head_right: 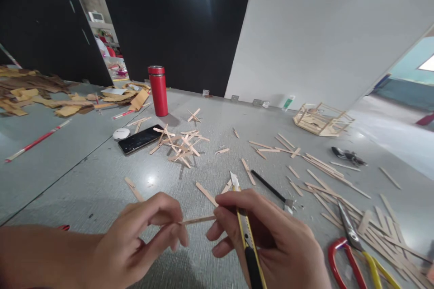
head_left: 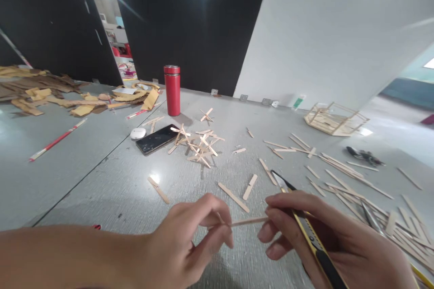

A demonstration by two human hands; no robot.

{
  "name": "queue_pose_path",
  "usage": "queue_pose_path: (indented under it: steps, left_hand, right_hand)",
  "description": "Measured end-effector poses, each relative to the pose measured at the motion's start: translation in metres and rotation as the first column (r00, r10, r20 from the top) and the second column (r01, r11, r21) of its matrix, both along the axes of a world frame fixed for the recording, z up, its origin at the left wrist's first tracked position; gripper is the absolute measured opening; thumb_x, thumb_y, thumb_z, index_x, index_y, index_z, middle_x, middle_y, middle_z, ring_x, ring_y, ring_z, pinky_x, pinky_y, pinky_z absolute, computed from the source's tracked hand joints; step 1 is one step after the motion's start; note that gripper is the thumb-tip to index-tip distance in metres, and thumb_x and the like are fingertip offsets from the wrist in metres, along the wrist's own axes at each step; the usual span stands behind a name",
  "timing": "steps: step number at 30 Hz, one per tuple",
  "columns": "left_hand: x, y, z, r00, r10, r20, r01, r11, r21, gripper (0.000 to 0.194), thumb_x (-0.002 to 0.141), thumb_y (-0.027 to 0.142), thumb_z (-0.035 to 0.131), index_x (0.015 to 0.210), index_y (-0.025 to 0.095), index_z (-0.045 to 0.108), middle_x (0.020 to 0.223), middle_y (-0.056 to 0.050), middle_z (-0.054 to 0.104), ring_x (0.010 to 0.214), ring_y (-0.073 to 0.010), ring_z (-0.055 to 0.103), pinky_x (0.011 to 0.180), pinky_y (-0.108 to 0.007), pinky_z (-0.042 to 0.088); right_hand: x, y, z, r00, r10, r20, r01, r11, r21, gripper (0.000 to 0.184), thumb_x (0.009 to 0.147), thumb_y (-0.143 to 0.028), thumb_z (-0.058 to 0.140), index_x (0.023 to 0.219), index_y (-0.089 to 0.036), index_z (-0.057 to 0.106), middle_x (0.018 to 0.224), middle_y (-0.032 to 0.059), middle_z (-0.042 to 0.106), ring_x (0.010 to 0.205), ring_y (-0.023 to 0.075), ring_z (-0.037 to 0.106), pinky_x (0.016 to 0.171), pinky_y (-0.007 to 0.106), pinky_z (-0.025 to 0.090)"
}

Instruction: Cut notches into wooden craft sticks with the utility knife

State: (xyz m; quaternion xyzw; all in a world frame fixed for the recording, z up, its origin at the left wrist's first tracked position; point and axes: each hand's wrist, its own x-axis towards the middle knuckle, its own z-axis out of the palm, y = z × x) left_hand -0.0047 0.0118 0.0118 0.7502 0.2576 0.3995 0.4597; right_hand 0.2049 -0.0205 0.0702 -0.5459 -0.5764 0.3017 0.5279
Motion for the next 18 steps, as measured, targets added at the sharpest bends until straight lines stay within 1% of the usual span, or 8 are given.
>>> queue_pose_path:
  steps: [1, 3, 5, 7, 9, 11, 15, 18]
  left_hand:
    - [0.001, 0.0, 0.002, 0.998, -0.057, 0.014, 0.058, 0.988, -0.141, 0.013, 0.108, 0.033, 0.049, 0.101, 0.022, 0.048, 0.083, -0.004, 0.075, 0.065, -0.0127, 0.065, 0.063, -0.025, 0.049]
    - [0.002, 0.002, 0.007, 0.989, -0.143, 0.045, 0.15, 0.919, -0.364, 0.028, 0.107, 0.048, 0.048, 0.11, 0.02, 0.051, 0.085, -0.007, 0.076, 0.064, -0.0133, 0.065, 0.062, -0.026, 0.049]
    - [0.003, 0.004, 0.008, 0.98, -0.179, 0.089, 0.199, 0.86, -0.469, 0.04, 0.105, 0.055, 0.05, 0.122, 0.019, 0.054, 0.086, -0.008, 0.075, 0.064, -0.0131, 0.066, 0.063, -0.026, 0.049]
    - [0.004, 0.005, 0.008, 0.972, -0.194, 0.132, 0.234, 0.826, -0.512, 0.044, 0.104, 0.057, 0.052, 0.124, 0.019, 0.055, 0.083, -0.006, 0.073, 0.062, -0.0121, 0.065, 0.063, -0.026, 0.049]
    - [0.005, 0.006, 0.006, 0.966, -0.2, 0.162, 0.257, 0.794, -0.551, 0.042, 0.103, 0.058, 0.053, 0.116, 0.018, 0.055, 0.079, -0.004, 0.071, 0.06, -0.0108, 0.063, 0.062, -0.025, 0.048]
    - [0.005, 0.007, 0.005, 0.963, -0.206, 0.177, 0.271, 0.771, -0.577, 0.042, 0.102, 0.06, 0.054, 0.11, 0.019, 0.052, 0.077, -0.003, 0.07, 0.058, -0.0101, 0.062, 0.059, -0.023, 0.047]
    - [0.006, 0.006, 0.003, 0.957, -0.217, 0.195, 0.291, 0.757, -0.585, 0.043, 0.101, 0.062, 0.054, 0.104, 0.019, 0.047, 0.076, -0.003, 0.069, 0.056, -0.0093, 0.061, 0.057, -0.022, 0.045]
    - [0.006, 0.005, 0.001, 0.959, -0.211, 0.188, 0.282, 0.768, -0.576, 0.043, 0.102, 0.06, 0.054, 0.111, 0.018, 0.05, 0.075, -0.002, 0.069, 0.055, -0.0093, 0.061, 0.057, -0.022, 0.045]
  right_hand:
    - [0.002, 0.001, 0.0, 1.0, 0.007, 0.017, -0.007, 1.0, -0.007, 0.01, 0.084, -0.038, 0.08, 0.083, -0.028, 0.079, 0.058, -0.0026, 0.075, 0.041, 0.0131, 0.068, 0.043, 0.015, 0.059]
    - [0.007, 0.004, 0.001, 0.998, 0.043, 0.043, -0.042, 0.998, -0.038, 0.01, 0.087, -0.036, 0.079, 0.087, -0.027, 0.078, 0.058, -0.0026, 0.075, 0.04, 0.0137, 0.069, 0.043, 0.015, 0.059]
    - [0.012, 0.006, 0.003, 0.993, 0.105, 0.048, -0.101, 0.991, -0.09, 0.01, 0.088, -0.035, 0.078, 0.091, -0.025, 0.078, 0.06, -0.0011, 0.076, 0.043, 0.0165, 0.072, 0.044, 0.018, 0.061]
    - [0.016, 0.008, 0.005, 0.987, 0.152, 0.048, -0.144, 0.981, -0.128, 0.013, 0.087, -0.034, 0.079, 0.093, -0.023, 0.078, 0.061, 0.0005, 0.077, 0.045, 0.0188, 0.074, 0.045, 0.022, 0.063]
    - [0.018, 0.008, 0.005, 0.985, 0.164, 0.054, -0.155, 0.976, -0.154, 0.014, 0.088, -0.035, 0.079, 0.093, -0.022, 0.077, 0.062, 0.0013, 0.077, 0.046, 0.0194, 0.074, 0.047, 0.023, 0.063]
    - [0.018, 0.008, 0.004, 0.986, 0.155, 0.057, -0.144, 0.976, -0.166, 0.014, 0.089, -0.036, 0.077, 0.094, -0.022, 0.076, 0.062, 0.0009, 0.077, 0.047, 0.0179, 0.074, 0.048, 0.021, 0.062]
    - [0.016, 0.007, 0.0, 0.989, 0.137, 0.063, -0.126, 0.98, -0.157, 0.014, 0.092, -0.037, 0.075, 0.096, -0.023, 0.074, 0.063, -0.0001, 0.077, 0.048, 0.0151, 0.074, 0.05, 0.017, 0.06]
    - [0.015, 0.008, -0.001, 0.988, 0.128, 0.081, -0.115, 0.983, -0.143, 0.014, 0.093, -0.037, 0.074, 0.095, -0.024, 0.073, 0.062, -0.0007, 0.076, 0.048, 0.0142, 0.073, 0.05, 0.017, 0.06]
